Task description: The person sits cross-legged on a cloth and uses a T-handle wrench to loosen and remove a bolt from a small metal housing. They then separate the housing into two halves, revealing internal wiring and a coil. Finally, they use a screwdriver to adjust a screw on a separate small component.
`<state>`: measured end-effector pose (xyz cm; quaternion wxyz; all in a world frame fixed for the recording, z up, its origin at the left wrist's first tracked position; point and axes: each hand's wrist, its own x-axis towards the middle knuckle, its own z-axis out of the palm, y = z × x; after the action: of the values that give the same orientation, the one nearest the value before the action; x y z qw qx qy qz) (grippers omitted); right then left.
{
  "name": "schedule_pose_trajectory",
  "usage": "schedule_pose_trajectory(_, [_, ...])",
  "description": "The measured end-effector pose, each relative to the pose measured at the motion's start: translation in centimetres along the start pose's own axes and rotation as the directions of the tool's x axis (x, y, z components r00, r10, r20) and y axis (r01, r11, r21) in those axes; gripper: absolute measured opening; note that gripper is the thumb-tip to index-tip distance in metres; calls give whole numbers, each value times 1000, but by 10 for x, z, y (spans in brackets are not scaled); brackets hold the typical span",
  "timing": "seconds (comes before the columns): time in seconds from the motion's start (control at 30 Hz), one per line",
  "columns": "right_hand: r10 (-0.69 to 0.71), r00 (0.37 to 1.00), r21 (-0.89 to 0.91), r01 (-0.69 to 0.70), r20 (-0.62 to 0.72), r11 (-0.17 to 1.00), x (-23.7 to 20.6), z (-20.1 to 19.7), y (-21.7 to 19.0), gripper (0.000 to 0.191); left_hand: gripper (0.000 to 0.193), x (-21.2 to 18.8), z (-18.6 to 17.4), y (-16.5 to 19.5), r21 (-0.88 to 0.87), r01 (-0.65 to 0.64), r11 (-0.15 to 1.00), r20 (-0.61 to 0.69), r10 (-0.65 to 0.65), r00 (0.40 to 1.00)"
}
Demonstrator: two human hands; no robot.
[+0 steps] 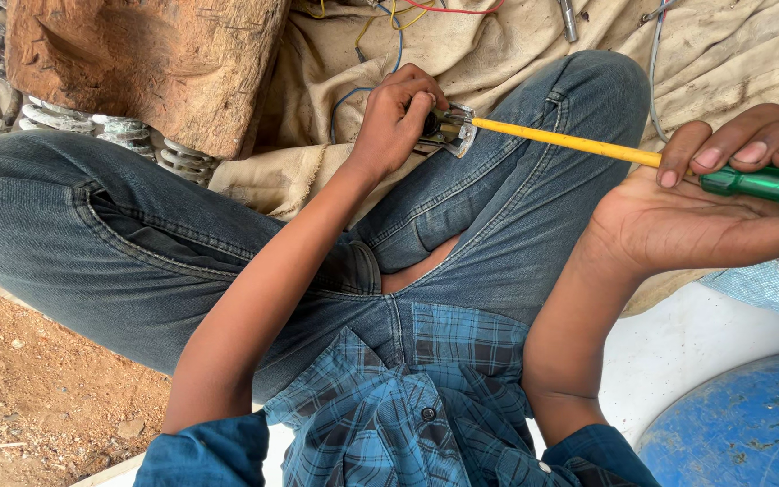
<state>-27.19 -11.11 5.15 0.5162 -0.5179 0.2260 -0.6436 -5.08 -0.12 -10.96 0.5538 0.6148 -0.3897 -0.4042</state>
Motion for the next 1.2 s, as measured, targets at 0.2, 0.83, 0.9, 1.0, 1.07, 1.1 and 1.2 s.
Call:
schedule_pose_trajectory(0.2, [-31, 999, -35, 32, 25, 999, -1, 2, 0, 49, 36, 0, 0, -2, -12, -25, 1000, 5, 25, 1000])
schedule_pose_trajectory(0.83, [2, 1000, -12, -3, -23, 1000, 0, 1, 1, 52, 37, 3, 0, -9, 3, -17, 1000, 15, 17, 1000])
schedule_pose_trajectory(0.9, [-10, 1000, -25, 9, -6, 1000, -1, 5, 0, 53, 38, 3, 0, -8, -7, 2, 1000, 21, -2, 1000])
schedule_pose_trajectory(1.0, [-50, 996, -97, 57, 73, 994, -3, 18, -3, 53, 36, 2, 0, -6, 9, -3, 1000, 8, 3, 1000])
schedule_pose_trajectory(1.07, [-84, 988, -194, 108, 128, 975, -5, 30, -8, 50, 33, 1, 0, -2, 32, -11, 999, -12, 11, 1000])
schedule_pose_trajectory(1.1, [-92, 982, -250, 131, 164, 959, -5, 37, -13, 46, 32, -1, 0, 1, 45, -11, 999, -24, 12, 1000])
schedule_pose_trajectory(1.2, [-101, 960, -395, 201, 261, 896, -6, 57, -30, 30, 38, -2, 3, 8, 104, -14, 995, -119, 26, 993])
